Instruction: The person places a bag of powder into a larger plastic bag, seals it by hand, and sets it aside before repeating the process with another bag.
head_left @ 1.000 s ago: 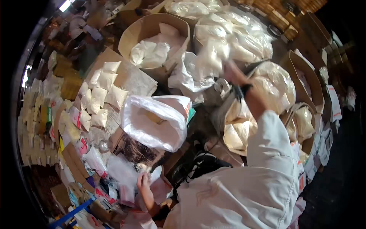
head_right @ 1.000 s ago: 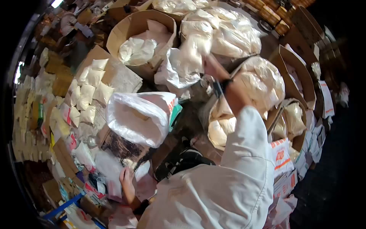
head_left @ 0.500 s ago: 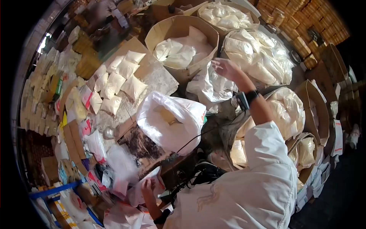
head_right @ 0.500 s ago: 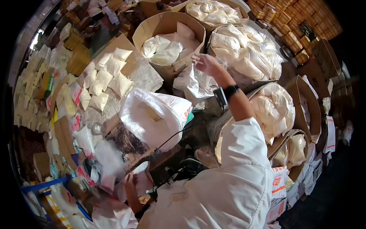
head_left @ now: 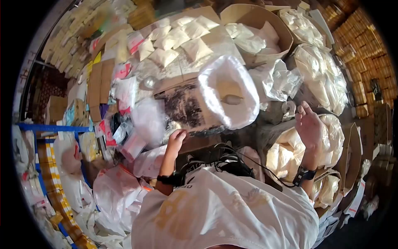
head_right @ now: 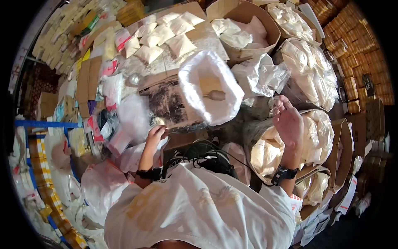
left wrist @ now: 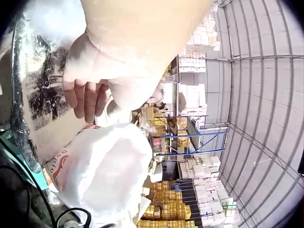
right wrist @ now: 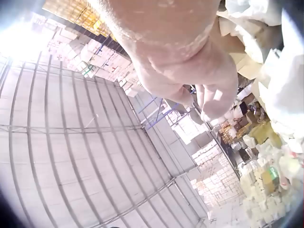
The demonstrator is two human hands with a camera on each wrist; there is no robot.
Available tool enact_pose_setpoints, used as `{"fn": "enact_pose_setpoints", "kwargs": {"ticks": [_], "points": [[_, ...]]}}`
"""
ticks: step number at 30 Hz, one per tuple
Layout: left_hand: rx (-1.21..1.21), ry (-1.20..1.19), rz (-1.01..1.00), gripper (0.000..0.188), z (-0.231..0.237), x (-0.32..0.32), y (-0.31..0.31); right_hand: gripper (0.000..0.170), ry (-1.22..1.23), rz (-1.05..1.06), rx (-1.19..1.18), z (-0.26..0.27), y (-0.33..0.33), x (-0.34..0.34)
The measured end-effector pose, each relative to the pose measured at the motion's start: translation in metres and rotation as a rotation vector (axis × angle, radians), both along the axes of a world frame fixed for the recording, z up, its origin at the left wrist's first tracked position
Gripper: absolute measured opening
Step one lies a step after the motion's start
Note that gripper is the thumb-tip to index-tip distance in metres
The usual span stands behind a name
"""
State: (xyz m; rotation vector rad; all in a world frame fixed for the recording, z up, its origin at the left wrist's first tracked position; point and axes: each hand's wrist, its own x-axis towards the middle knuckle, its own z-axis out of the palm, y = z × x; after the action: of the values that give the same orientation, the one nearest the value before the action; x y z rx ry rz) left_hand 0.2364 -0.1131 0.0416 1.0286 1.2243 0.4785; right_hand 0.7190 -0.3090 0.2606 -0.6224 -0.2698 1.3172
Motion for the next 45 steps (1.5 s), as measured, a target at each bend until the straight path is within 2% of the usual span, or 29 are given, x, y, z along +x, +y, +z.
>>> {"fn": "enact_pose_setpoints", "kwargs": {"ticks": [4,5,8,9,11,12,13,14,15,17,19,20,23,25,26,29,31,32,33,34,35,37,38,40,41,43,45], "points": [[0.023,-0.076,0.019,0.023,-0.024,-0.059,0.008,0.032,-0.035,0.010,-0.041,0.000,0.009,-0.080],[0.019,-0.014,0.022,0.022,-0.021,-0.078,0.009,0.032,-0.032,0.022,-0.049,-0.003,0.017,-0.104],[-0.027,0.004,0.114,0.022,-0.018,-0.148,0.004,0.029,-0.046,0.045,-0.098,-0.029,0.050,-0.172],[0.009,-0.003,0.157,0.022,-0.030,-0.176,0.004,0.028,-0.074,0.060,-0.111,-0.036,0.065,-0.194],[0.066,-0.011,0.248,0.022,-0.076,-0.244,-0.007,0.031,-0.256,0.229,-0.221,-0.050,0.093,-0.244],[0.080,0.120,0.292,0.025,-0.099,-0.271,-0.007,0.031,-0.350,0.295,-0.261,-0.060,0.110,-0.270],[0.134,0.130,0.373,0.028,-0.143,-0.306,-0.015,0.032,-0.443,0.366,-0.295,-0.067,0.129,-0.296],[0.067,0.131,0.487,0.029,-0.168,-0.333,-0.024,0.032,-0.534,0.408,-0.355,-0.068,0.144,-0.321],[0.004,0.135,0.595,0.031,-0.179,-0.355,-0.030,0.032,-0.619,0.445,-0.409,-0.072,0.158,-0.346],[-0.060,0.056,0.688,0.032,-0.182,-0.383,-0.032,0.032,-0.785,0.526,-0.457,-0.080,0.181,-0.387],[-0.096,-0.011,0.681,0.032,-0.203,-0.400,-0.022,0.032,-0.958,0.629,-0.456,-0.088,0.201,-0.414],[-0.102,-0.032,0.631,0.032,-0.252,-0.423,-0.017,0.031,-0.946,0.677,-0.438,-0.087,0.208,-0.427],[0.191,0.002,0.787,0.024,-0.364,-0.449,-0.020,0.032,-0.860,0.807,-0.378,-0.108,0.237,-0.457],[-0.302,-0.112,1.140,0.022,-0.312,-0.440,0.012,0.033,-0.835,0.910,-0.350,-0.139,0.261,-0.473],[-0.306,-0.103,1.383,0.019,-0.207,-0.406,0.028,0.033,-0.817,0.960,-0.338,-0.154,0.273,-0.481],[-0.226,-0.168,1.372,0.014,-0.221,-0.415,0.031,0.036,-0.842,1.164,-0.340,-0.194,0.320,-0.519],[-0.304,-0.137,1.277,0.014,-0.237,-0.429,0.023,0.041,-0.723,1.240,-0.292,-0.262,0.348,-0.541],[-0.333,-0.122,1.228,0.014,-0.240,-0.438,0.027,0.044,-0.799,1.291,-0.382,-0.286,0.364,-0.562],[-0.332,-0.099,1.220,0.015,-0.235,-0.442,0.032,0.045,-0.905,1.292,-0.343,-0.335,0.374,-0.583],[-0.338,-0.069,1.207,0.016,-0.230,-0.439,0.030,0.040,-1.135,1.185,-0.195,-0.386,0.378,-0.603],[-0.356,-0.032,1.189,0.017,-0.225,-0.437,0.027,0.038,-1.270,1.099,-0.126,-0.407,0.388,-0.623],[-0.176,0.291,1.149,0.017,-0.216,-0.435,0.023,0.034,-1.503,0.923,-0.041,-0.442,0.385,-0.658],[-0.175,0.255,1.231,0.017,-0.205,-0.429,0.028,0.032,-1.449,0.935,-0.111,-0.437,0.385,-0.665],[-0.271,0.160,1.067,0.020,-0.189,-0.432,0.036,0.030,-1.357,0.951,-0.233,-0.432,0.389,-0.671],[-0.317,0.108,0.990,0.022,-0.186,-0.434,0.036,0.029,-1.341,0.926,-0.195,-0.433,0.388,-0.673],[-0.273,0.185,0.957,0.018,-0.189,-0.435,0.039,0.027,-1.313,0.865,-0.116,-0.430,0.391,-0.675],[-0.254,0.211,0.925,0.016,-0.198,-0.437,0.041,0.026,-1.135,0.946,-0.210,-0.425,0.393,-0.672]]}}
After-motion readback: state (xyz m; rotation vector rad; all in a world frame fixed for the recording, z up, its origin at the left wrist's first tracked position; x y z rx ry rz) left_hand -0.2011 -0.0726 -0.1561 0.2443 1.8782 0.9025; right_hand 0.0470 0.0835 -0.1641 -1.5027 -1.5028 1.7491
